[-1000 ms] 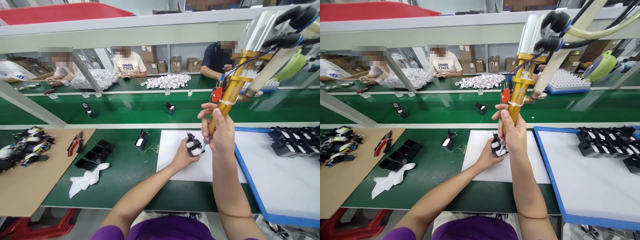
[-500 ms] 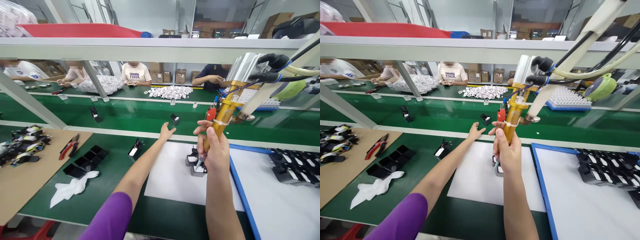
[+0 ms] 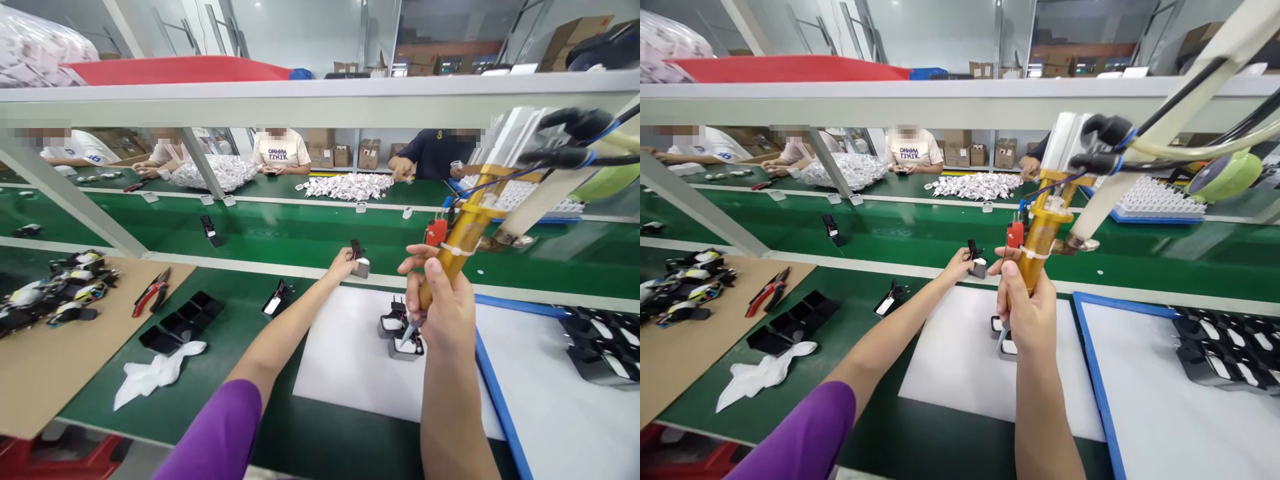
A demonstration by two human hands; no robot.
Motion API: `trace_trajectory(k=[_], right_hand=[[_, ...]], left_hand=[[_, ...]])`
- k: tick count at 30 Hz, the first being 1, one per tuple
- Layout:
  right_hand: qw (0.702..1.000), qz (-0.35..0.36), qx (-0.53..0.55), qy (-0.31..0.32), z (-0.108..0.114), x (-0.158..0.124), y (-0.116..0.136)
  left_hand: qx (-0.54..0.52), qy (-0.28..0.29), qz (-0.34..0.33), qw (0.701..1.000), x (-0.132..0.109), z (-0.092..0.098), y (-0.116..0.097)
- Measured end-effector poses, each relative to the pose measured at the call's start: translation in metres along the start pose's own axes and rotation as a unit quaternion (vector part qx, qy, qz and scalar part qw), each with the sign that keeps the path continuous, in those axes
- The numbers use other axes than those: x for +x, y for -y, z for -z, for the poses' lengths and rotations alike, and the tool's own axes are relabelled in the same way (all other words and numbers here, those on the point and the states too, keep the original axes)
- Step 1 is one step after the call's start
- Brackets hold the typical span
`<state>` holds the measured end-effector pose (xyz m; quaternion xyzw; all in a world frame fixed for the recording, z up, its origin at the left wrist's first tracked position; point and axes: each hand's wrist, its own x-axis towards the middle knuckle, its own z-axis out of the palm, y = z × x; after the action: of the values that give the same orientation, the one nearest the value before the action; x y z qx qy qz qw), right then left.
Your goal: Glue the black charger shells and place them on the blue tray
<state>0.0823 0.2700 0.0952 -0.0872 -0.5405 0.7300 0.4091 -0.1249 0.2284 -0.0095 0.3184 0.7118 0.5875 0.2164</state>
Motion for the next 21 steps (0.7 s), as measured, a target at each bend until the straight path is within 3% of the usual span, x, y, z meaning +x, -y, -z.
trace_trajectory(k=[4,7,10,13,15,17,21], right_hand=[[1.0,0.017,-0.021,-0.015,-0.003,-0.001,0.002],[0.999,0.033,-0.032,-0.022,-0.005,-0.002,0.004],[0.998,0.046,-0.039,-0.021,-0.006,-0.003,0.005],[0.998,0.05,-0.045,-0.02,-0.006,-0.004,0.005],[0.997,0.054,-0.046,-0.018,-0.006,-0.005,0.005],[0.997,0.056,-0.048,-0.016,-0.005,-0.004,0.005],[0.997,0.057,-0.051,-0.02,-0.005,-0.004,0.005]], left_hand=[[-0.039,0.186,0.075,0.979,-0.055,0.033,0.018],[-0.059,0.268,0.103,0.956,-0.091,0.049,0.026],[-0.056,0.236,0.087,0.966,-0.114,0.05,0.032],[0.015,0.105,0.038,0.994,-0.137,0.042,0.029],[0.119,0.044,0.0,0.992,-0.155,0.036,0.024],[0.232,0.03,-0.042,0.971,-0.17,0.031,0.019],[0.33,0.085,-0.134,0.931,-0.176,0.026,0.013]])
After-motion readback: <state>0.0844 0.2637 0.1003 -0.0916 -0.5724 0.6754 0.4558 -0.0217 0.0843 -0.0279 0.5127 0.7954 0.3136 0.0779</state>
